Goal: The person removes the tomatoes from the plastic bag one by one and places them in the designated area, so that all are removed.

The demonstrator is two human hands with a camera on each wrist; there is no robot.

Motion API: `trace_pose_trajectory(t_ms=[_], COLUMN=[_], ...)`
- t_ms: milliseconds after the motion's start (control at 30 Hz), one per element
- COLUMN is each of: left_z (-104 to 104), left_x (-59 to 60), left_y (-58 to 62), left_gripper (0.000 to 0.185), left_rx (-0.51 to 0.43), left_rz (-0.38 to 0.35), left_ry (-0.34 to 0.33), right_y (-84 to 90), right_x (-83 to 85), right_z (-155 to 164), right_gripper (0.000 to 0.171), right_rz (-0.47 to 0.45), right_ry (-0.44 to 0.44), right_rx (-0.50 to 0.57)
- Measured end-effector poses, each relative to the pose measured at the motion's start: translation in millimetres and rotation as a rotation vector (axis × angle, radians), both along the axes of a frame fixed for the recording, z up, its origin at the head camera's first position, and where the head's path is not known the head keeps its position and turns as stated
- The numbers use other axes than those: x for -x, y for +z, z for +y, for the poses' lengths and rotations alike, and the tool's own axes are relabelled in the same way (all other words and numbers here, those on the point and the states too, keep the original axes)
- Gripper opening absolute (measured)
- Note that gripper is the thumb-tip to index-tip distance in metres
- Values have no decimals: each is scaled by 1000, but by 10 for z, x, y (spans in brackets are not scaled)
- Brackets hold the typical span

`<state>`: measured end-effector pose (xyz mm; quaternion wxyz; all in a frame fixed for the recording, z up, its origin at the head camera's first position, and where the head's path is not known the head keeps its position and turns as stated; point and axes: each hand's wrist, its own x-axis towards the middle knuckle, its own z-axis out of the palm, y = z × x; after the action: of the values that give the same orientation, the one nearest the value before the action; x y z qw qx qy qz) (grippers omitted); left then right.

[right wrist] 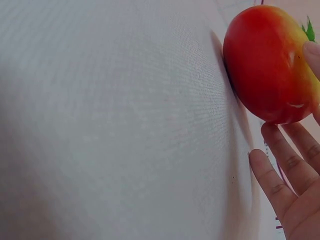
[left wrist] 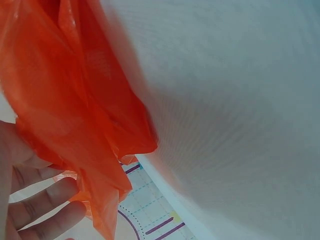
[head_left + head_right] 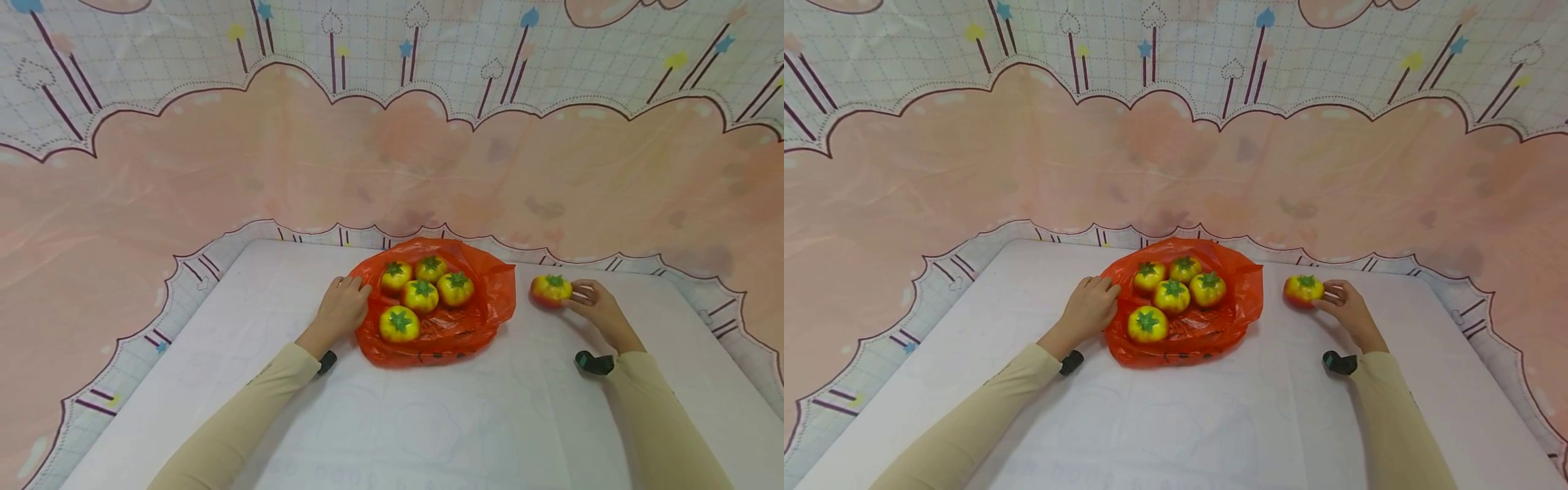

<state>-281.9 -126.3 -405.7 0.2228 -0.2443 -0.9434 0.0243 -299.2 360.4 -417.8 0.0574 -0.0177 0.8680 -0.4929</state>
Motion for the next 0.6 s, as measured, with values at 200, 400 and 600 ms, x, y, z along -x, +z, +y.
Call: trace_pose_trajectory(t_ms=[200,400,600], left_z=[0,-5,-6], left_x=[1,5,6], left_y=[4,-8,-7], left_gripper=[15,15,16], left_rx=[-3,6,6], left_rz=[5,16,9], left_ry=[-6,-3,-2], right_y=[2,-21,-22], right_x=[7,29,35], right_z=[-8,7,13], right_gripper=[71,73,75], right_rz=[-8,-4,-19], right_ry=[-5,-1,-9], right_rx=[0,-6,-3])
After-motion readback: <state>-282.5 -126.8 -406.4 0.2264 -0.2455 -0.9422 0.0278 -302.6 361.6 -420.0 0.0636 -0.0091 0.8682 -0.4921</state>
